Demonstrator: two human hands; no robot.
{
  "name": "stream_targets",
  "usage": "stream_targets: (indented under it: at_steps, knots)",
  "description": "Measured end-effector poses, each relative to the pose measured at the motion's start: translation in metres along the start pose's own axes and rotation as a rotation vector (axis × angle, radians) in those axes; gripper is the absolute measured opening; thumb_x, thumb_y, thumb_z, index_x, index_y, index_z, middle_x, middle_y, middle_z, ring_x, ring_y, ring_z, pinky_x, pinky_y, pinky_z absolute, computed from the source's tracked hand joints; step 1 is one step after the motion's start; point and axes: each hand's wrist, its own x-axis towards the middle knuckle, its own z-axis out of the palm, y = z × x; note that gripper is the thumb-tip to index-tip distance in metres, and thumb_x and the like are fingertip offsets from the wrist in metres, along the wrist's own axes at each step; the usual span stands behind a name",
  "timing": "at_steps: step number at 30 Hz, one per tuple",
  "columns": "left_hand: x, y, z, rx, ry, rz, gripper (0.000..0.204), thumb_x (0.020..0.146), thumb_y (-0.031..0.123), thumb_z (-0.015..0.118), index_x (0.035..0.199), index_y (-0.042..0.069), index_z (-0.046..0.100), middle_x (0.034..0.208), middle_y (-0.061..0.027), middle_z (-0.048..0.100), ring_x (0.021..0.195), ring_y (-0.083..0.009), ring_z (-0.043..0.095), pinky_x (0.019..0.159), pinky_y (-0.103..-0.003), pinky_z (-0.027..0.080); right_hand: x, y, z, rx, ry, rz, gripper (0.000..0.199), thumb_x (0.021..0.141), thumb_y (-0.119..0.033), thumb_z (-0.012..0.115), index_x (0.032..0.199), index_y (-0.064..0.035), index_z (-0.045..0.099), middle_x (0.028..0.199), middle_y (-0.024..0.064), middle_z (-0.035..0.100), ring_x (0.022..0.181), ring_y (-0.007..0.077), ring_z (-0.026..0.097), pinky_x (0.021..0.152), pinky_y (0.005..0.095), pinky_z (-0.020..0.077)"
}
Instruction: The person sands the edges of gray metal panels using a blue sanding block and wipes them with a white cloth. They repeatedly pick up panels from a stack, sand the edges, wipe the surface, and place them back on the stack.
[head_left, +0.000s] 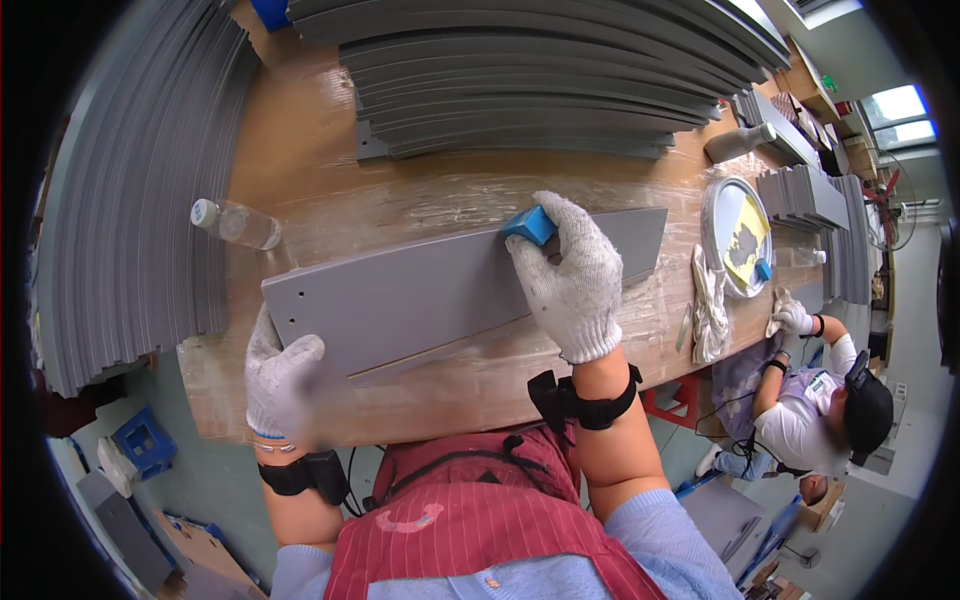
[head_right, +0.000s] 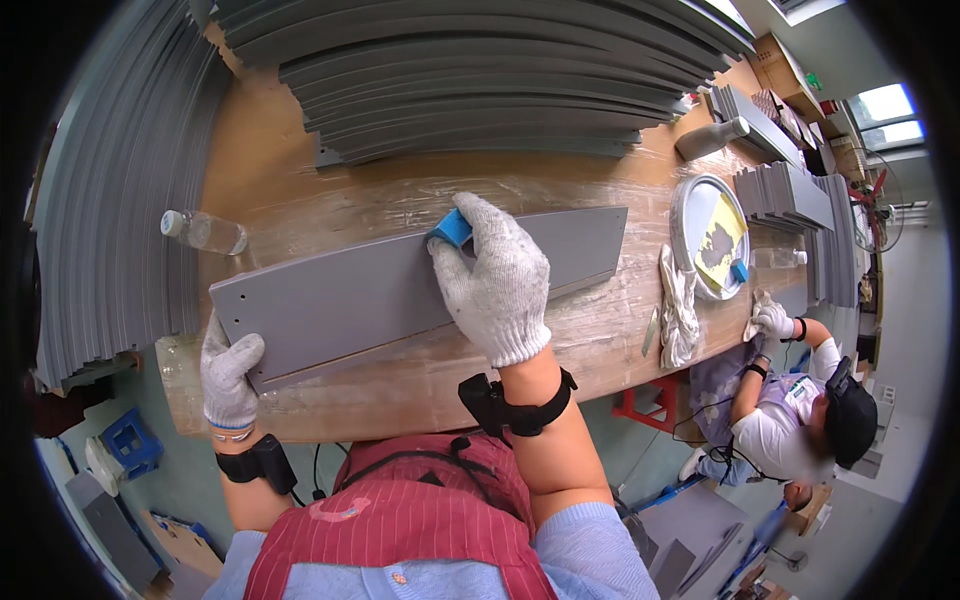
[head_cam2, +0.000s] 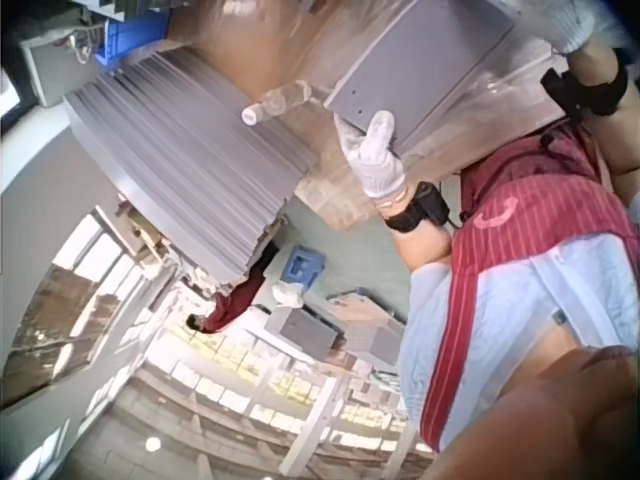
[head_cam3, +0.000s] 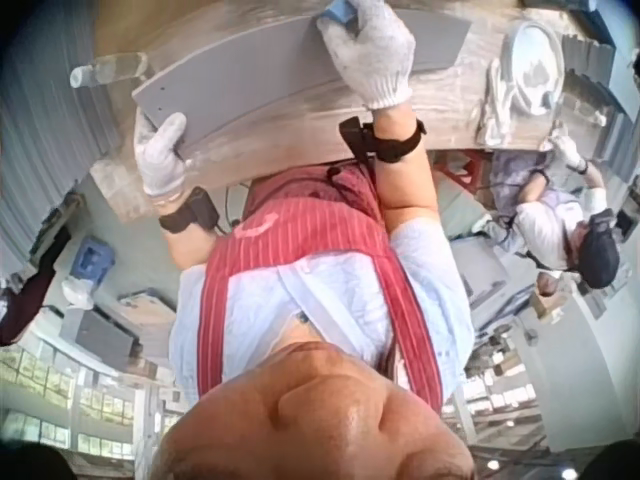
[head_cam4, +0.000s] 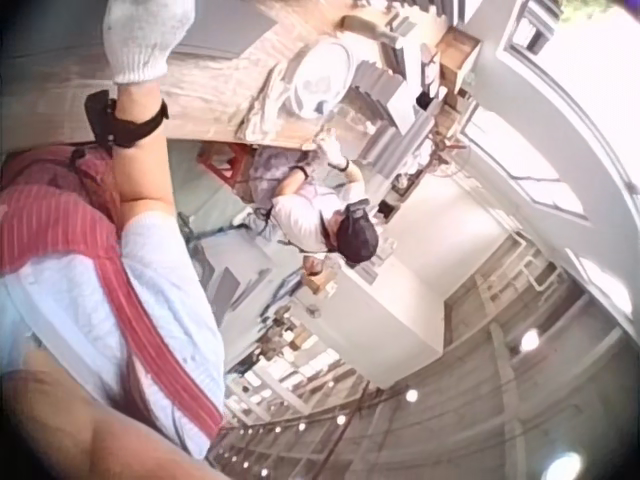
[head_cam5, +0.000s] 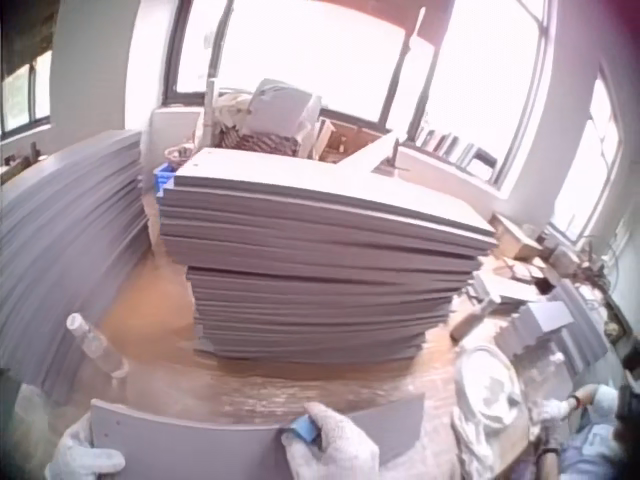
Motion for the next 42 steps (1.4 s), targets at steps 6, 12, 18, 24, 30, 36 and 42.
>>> stream_targets:
  at_steps: [6, 12, 18, 24, 30, 36, 42]
  knots:
    - [0.012, -0.011, -0.010, 0.041, 0.058, 0.025, 0.075, 0.071, 0.012, 0.073, 0.141, -0.001, 0.048, 0.125, -0.0128, 0.063, 0.114, -0.0260, 0.062, 0.103, -0.038, 0.047, 0.007, 0.072, -0.027, -0.050, 0.078, 0.157, 0.040, 0.080, -0.015, 0.077, 0.116, -0.0027, 0.066, 0.095, 0.0152, 0.071, 0.081, 0.0283, 0.071, 0.073, 0.0361, 0.0566]
    - [0.021, -0.028, -0.050, 0.056, -0.039, 0.043, 0.075, 0.081, 0.008, 0.071, 0.149, 0.003, 0.040, 0.135, -0.0117, 0.058, 0.121, -0.0255, 0.059, 0.105, -0.039, 0.047, 0.015, 0.137, -0.059, -0.162, 0.122, 0.278, 0.040, 0.079, -0.019, 0.078, 0.114, -0.0037, 0.068, 0.096, 0.0156, 0.072, 0.083, 0.0300, 0.071, 0.077, 0.0388, 0.0560]
    - [0.030, -0.035, -0.060, 0.007, -0.021, -0.016, 0.072, 0.080, 0.004, 0.074, 0.146, 0.003, 0.045, 0.131, -0.0099, 0.060, 0.117, -0.0235, 0.061, 0.102, -0.037, 0.050, 0.019, 0.217, -0.090, -0.202, 0.209, 0.360, 0.037, 0.081, -0.021, 0.075, 0.113, -0.0036, 0.068, 0.093, 0.0161, 0.072, 0.083, 0.0307, 0.071, 0.078, 0.0388, 0.0556]
    - [0.037, -0.044, -0.066, 0.050, -0.024, -0.057, 0.069, 0.082, 0.004, 0.074, 0.145, 0.006, 0.046, 0.131, -0.0071, 0.060, 0.119, -0.0229, 0.059, 0.106, -0.037, 0.046, 0.018, 0.282, -0.119, -0.304, 0.257, 0.475, 0.041, 0.082, -0.021, 0.077, 0.117, -0.0040, 0.067, 0.096, 0.0146, 0.072, 0.083, 0.0256, 0.070, 0.078, 0.0368, 0.0550]
    - [0.041, -0.052, -0.072, 0.106, -0.006, -0.096, 0.070, 0.081, 0.007, 0.077, 0.144, 0.007, 0.046, 0.132, -0.0067, 0.059, 0.122, -0.0228, 0.057, 0.107, -0.038, 0.044, 0.026, 0.266, -0.136, 0.186, 0.241, 0.688, 0.044, 0.083, -0.014, 0.078, 0.121, 0.0031, 0.063, 0.100, 0.0106, 0.070, 0.089, 0.0151, 0.066, 0.080, 0.0296, 0.0542]
    - [0.045, -0.049, -0.073, 0.187, 0.015, -0.103, 0.069, 0.082, 0.005, 0.073, 0.144, 0.004, 0.045, 0.132, -0.0076, 0.059, 0.121, -0.0227, 0.058, 0.107, -0.038, 0.044, 0.019, 0.263, -0.116, 0.234, 0.252, 0.466, 0.043, 0.083, -0.010, 0.078, 0.122, 0.0009, 0.063, 0.098, 0.0090, 0.071, 0.084, 0.0120, 0.067, 0.078, 0.0273, 0.0548]
    - [0.046, -0.042, -0.056, 0.211, 0.043, -0.119, 0.060, 0.082, 0.000, 0.064, 0.140, 0.001, 0.047, 0.127, -0.0078, 0.060, 0.116, -0.0218, 0.059, 0.105, -0.037, 0.045, 0.025, 0.284, -0.112, -0.041, 0.262, 0.444, 0.038, 0.083, -0.012, 0.077, 0.118, 0.0001, 0.066, 0.101, 0.0147, 0.072, 0.086, 0.0158, 0.070, 0.079, 0.0306, 0.0552]
